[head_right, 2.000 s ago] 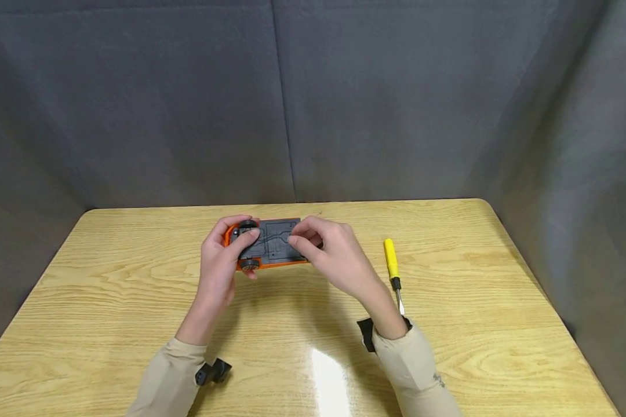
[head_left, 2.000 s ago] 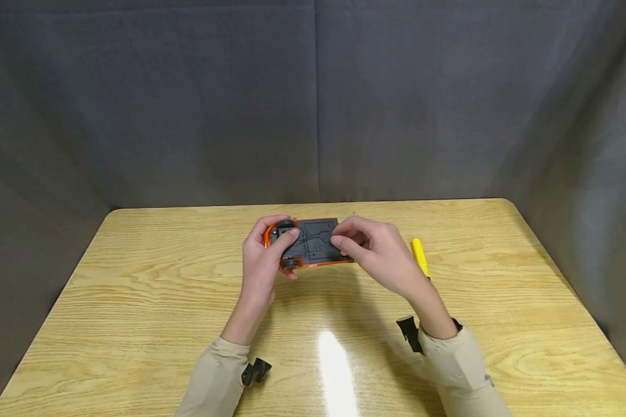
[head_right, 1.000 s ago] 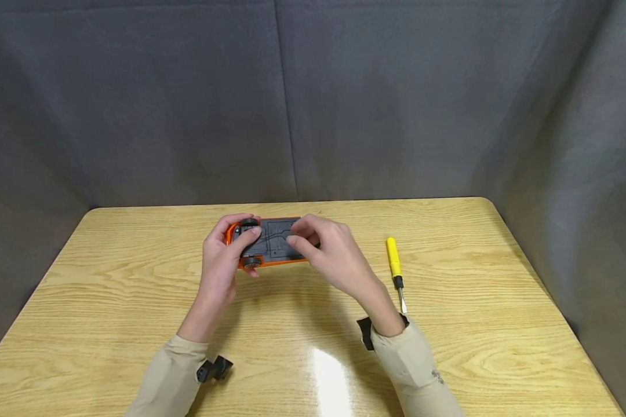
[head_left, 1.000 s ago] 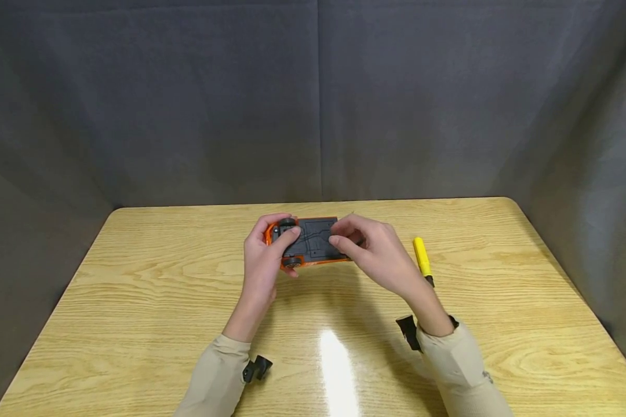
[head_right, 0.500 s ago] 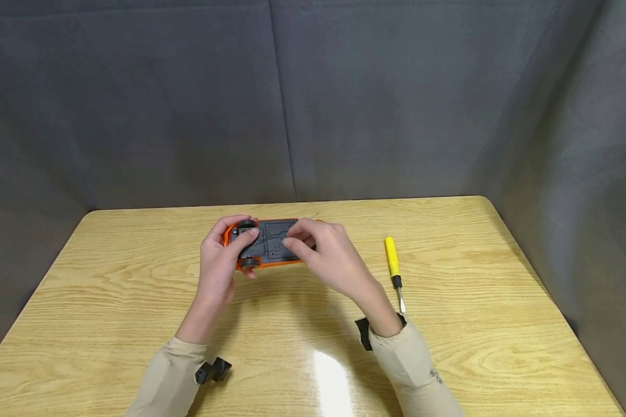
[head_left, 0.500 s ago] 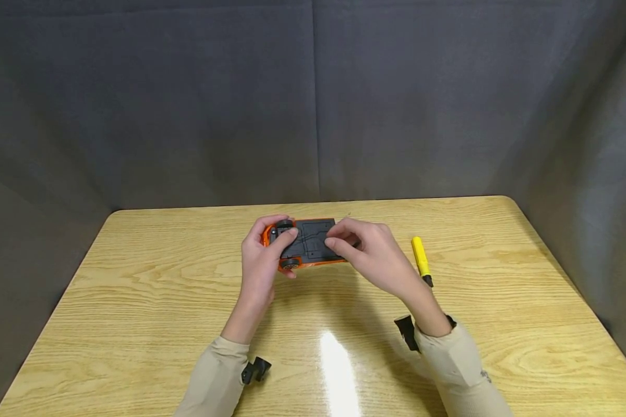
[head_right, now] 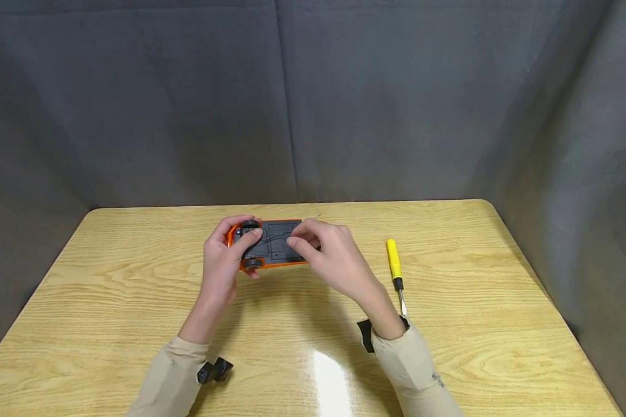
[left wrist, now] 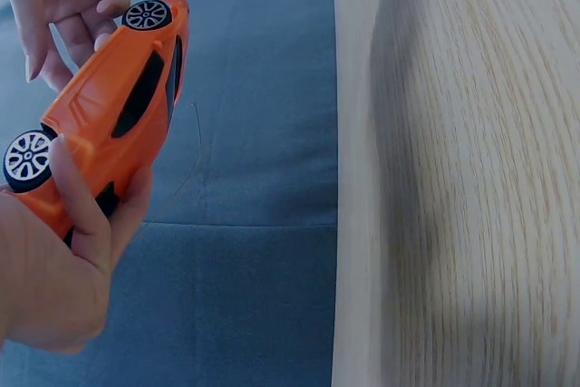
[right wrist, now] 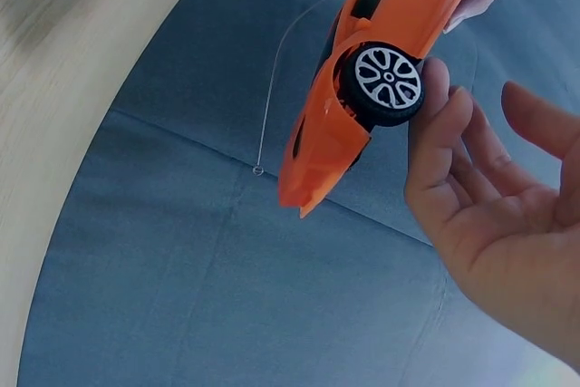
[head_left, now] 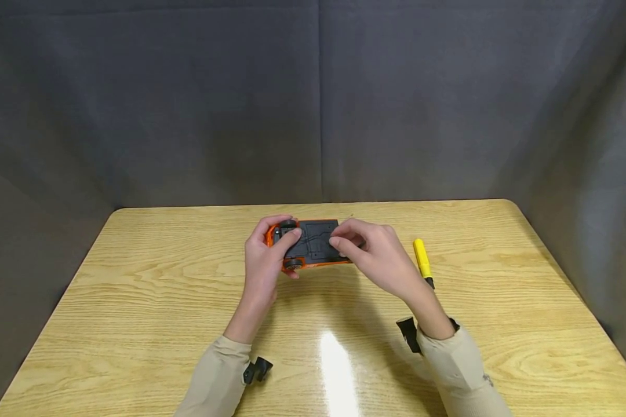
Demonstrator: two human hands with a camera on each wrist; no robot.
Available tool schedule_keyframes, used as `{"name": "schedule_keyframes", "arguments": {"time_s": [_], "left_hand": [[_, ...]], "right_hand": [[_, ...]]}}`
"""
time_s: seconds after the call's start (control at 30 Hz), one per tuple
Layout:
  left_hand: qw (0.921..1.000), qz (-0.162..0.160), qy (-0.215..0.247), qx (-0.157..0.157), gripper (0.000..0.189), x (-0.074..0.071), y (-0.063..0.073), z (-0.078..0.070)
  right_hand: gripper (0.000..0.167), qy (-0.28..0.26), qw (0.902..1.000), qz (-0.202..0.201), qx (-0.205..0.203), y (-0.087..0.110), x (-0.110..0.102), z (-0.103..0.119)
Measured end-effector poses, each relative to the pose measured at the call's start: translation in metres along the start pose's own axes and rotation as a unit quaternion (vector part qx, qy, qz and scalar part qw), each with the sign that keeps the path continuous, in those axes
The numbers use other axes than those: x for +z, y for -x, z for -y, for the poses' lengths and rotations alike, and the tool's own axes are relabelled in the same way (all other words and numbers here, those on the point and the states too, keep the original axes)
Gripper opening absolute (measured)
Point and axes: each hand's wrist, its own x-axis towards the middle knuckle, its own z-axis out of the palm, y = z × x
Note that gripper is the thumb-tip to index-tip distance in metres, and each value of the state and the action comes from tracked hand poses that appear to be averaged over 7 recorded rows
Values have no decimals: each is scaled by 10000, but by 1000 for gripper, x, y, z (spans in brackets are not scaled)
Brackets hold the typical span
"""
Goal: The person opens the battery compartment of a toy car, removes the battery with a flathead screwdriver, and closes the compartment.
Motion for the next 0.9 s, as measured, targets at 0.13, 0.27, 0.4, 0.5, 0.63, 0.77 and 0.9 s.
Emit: {"name": "schedule_keyframes", "arguments": {"time_s": [0.13,0.27,0.4,0.5,0.63,0.77,0.9], "left_hand": [[10000,-14,20,11,30,1,0,0],[10000,-14,19,23,32,1,0,0],[10000,-10,22,14,31,1,1,-1],[10000,-9,26,10,30,1,2,-1],[10000,-7,12,13,30,1,2,-1],[10000,-14,2,37,30,1,2,-2],[10000,-26,8,47,30,1,1,-2]], "right_hand": [[11,-110,9999,-28,98,0,0,1],[11,-165,9997,-36,158,0,0,0],[8,-173,9997,-28,159,-1,1,-1],[8,-158,9997,-6,159,-2,2,-1],[10,-122,9997,44,190,-2,4,-2],[10,-8,9999,-12,166,-2,4,-2],[12,137,9997,-117,141,-2,5,-4]]}}
